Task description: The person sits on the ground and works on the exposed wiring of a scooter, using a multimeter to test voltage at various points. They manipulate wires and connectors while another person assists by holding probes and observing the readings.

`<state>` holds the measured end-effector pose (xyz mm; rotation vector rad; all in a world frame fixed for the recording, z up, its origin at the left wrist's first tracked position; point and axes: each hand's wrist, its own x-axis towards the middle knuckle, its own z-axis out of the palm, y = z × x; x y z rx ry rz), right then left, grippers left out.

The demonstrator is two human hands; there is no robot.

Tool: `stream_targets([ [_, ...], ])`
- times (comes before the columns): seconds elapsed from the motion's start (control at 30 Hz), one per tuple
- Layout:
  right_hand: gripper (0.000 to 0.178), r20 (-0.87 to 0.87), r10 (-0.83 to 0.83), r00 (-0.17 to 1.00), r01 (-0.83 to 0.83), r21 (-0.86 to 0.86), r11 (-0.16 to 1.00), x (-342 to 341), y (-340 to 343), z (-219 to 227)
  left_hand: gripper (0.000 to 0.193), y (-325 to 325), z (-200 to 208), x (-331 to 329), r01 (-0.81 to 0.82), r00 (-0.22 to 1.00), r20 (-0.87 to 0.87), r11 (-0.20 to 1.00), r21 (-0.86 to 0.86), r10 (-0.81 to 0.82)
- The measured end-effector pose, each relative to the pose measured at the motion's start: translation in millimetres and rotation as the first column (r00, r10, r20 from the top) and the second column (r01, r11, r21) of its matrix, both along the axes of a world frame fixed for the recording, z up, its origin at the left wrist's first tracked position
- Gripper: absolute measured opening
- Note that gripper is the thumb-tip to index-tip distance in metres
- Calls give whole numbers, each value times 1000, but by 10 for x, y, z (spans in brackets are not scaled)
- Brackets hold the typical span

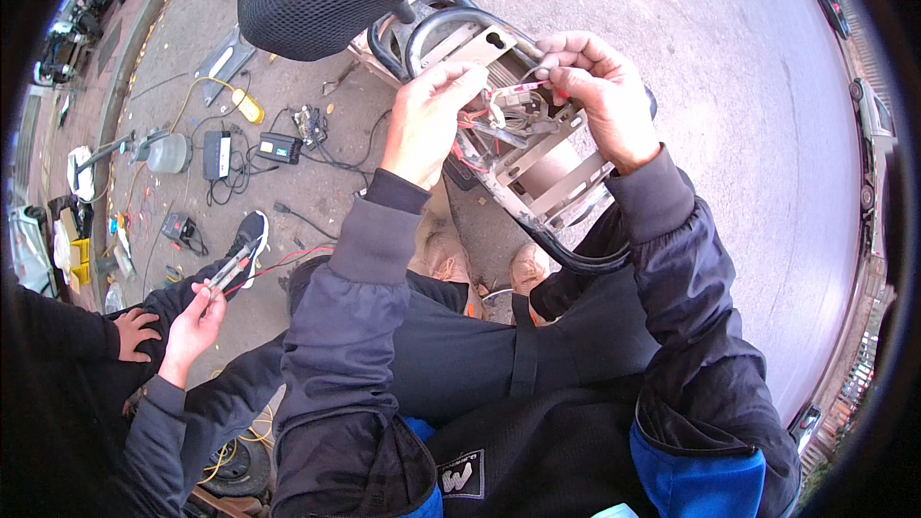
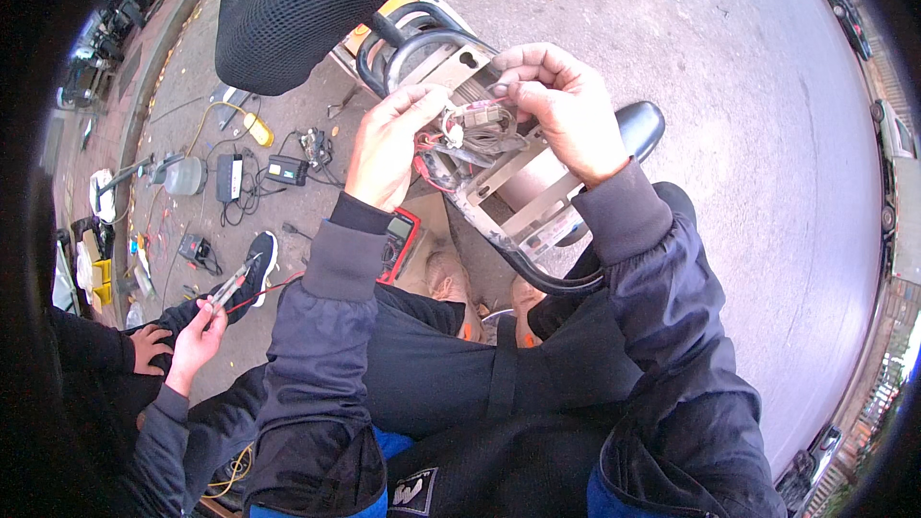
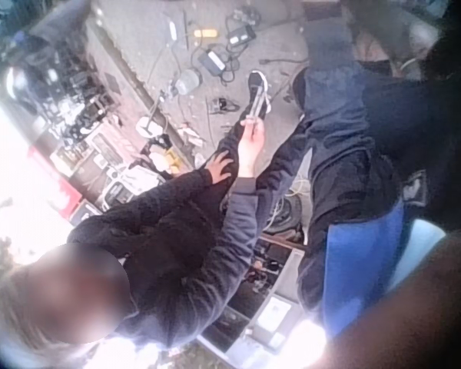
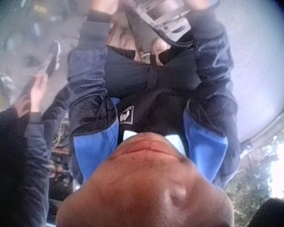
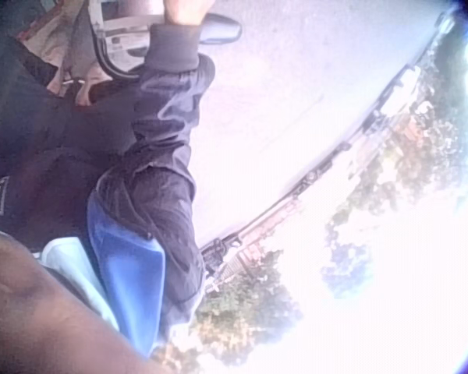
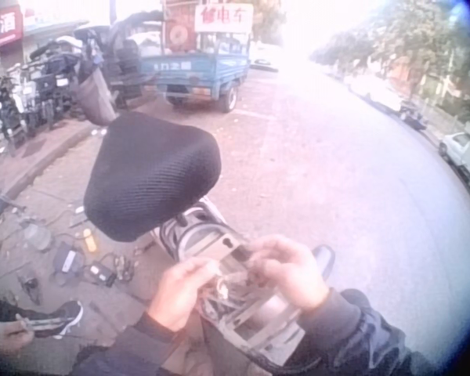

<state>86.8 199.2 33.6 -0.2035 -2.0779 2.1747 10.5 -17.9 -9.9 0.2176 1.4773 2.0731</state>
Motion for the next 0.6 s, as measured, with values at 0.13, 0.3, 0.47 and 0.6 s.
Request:
stream_targets([
  [0.13, 26, 46, -72, 996, 75, -64, 995, -18, 32, -17, 29, -5, 76, 25, 37, 998, -51, 998, -46, -40],
  [0.3, 27, 126, -84, 988, 80, 42, 996, -10, 32, 22, 37, -34, 159, 43, 110, 990, -82, 991, -71, -115],
  [0.47, 25, 224, 81, 971, -107, 104, 989, 6, 38, 51, 39, -29, 132, 21, 115, 982, -140, 989, -97, -128],
  [0.6, 23, 237, 57, 970, -94, 144, 985, 22, 47, 30, 38, -10, 96, 47, 121, 970, -202, 991, -63, -131],
])
